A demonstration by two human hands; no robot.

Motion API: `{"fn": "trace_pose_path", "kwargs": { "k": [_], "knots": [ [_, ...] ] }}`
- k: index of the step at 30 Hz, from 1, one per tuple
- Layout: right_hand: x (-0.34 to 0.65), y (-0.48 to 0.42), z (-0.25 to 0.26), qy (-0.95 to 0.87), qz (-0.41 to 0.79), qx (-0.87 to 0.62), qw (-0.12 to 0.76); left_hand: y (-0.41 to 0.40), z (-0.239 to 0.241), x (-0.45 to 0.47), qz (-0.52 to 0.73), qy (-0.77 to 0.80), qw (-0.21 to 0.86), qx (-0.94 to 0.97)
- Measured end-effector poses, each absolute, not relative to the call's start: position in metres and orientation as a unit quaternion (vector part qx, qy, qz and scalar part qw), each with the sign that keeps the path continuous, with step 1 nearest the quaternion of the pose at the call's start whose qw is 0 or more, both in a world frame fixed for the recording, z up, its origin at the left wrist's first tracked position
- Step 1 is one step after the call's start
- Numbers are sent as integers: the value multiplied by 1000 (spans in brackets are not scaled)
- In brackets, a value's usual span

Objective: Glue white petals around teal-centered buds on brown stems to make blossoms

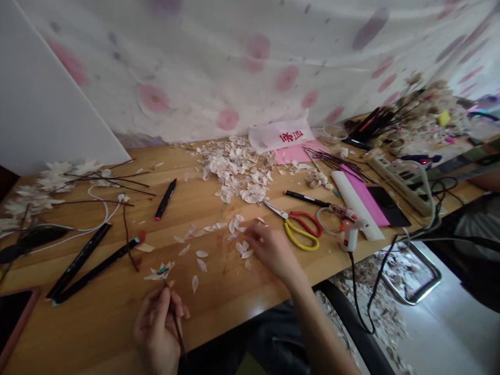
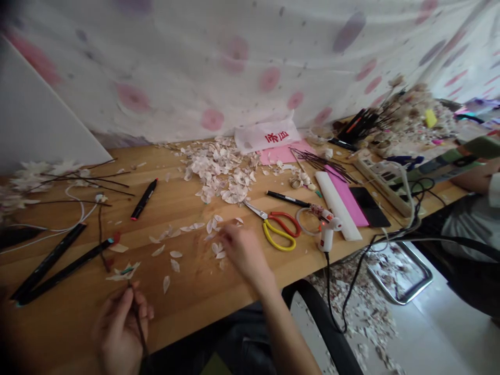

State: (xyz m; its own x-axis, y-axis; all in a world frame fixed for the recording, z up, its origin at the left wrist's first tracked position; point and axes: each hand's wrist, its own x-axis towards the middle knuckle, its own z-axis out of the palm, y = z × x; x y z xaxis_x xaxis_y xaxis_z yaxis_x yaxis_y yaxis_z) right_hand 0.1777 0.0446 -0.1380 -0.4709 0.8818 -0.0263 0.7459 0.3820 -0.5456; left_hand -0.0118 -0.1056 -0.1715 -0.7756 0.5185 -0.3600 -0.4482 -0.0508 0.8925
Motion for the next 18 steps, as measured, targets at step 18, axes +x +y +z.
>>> {"fn": "trace_pose_path", "kwargs": {
  "k": [18],
  "knots": [
    [220,86,-166,-746,210,-597,207,-106,-175,-11,722,610,323,53]
  ]
}}
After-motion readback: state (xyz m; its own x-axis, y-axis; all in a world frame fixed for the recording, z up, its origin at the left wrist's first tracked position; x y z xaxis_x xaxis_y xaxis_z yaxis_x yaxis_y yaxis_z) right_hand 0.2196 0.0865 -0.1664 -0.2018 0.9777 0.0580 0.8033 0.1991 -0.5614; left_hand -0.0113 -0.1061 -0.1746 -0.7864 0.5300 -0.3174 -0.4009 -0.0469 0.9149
